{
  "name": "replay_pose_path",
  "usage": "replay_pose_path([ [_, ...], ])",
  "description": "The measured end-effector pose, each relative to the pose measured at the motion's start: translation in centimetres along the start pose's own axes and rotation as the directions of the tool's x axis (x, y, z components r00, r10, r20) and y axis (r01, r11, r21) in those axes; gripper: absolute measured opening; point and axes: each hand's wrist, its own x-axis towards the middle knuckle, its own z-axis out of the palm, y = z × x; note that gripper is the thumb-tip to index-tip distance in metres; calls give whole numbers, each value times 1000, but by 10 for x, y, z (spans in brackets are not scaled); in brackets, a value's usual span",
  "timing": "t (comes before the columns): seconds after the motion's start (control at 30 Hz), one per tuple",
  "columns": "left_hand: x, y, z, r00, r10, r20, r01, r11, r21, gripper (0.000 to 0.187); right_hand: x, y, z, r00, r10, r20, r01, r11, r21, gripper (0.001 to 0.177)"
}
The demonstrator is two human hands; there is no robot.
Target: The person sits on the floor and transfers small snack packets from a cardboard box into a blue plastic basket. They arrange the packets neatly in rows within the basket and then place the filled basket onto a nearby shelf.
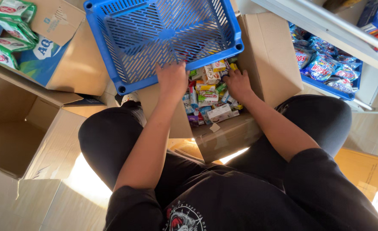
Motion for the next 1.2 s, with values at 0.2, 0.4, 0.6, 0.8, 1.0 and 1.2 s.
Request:
replay_pose_path([
  [0.2, -5, 9, -19, 997, 21, 68, -23, 999, 25, 23, -6, -26, -17, 977, 48, 206, -68, 994, 90, 26],
  [0.4, -7, 21, -32, 974, -21, 226, 19, 1000, 8, 36, -18, -63, 1, 981, -192, 18, 192, 978, -77, 38],
  [0.6, -3, 13, -42, 995, -42, 86, 49, 995, -87, 43, -6, -77, 47, 975, -210, 73, 222, 936, -274, 27],
  [0.8, -3, 9, -57, 999, -33, 14, 34, 994, -103, 45, 2, -74, 23, 974, -107, 201, 106, 994, 15, 40],
  [1.0, -8, 20, -55, 999, -16, -29, 0, 865, -502, 53, -33, -14, -134, 856, -191, 480, -186, 753, 631, 64],
  [1.2, -5, 54, -42, 987, 38, 155, 159, -154, -975, 88, -47, -50, -283, 962, 266, 56, -222, 649, 727, 47],
])
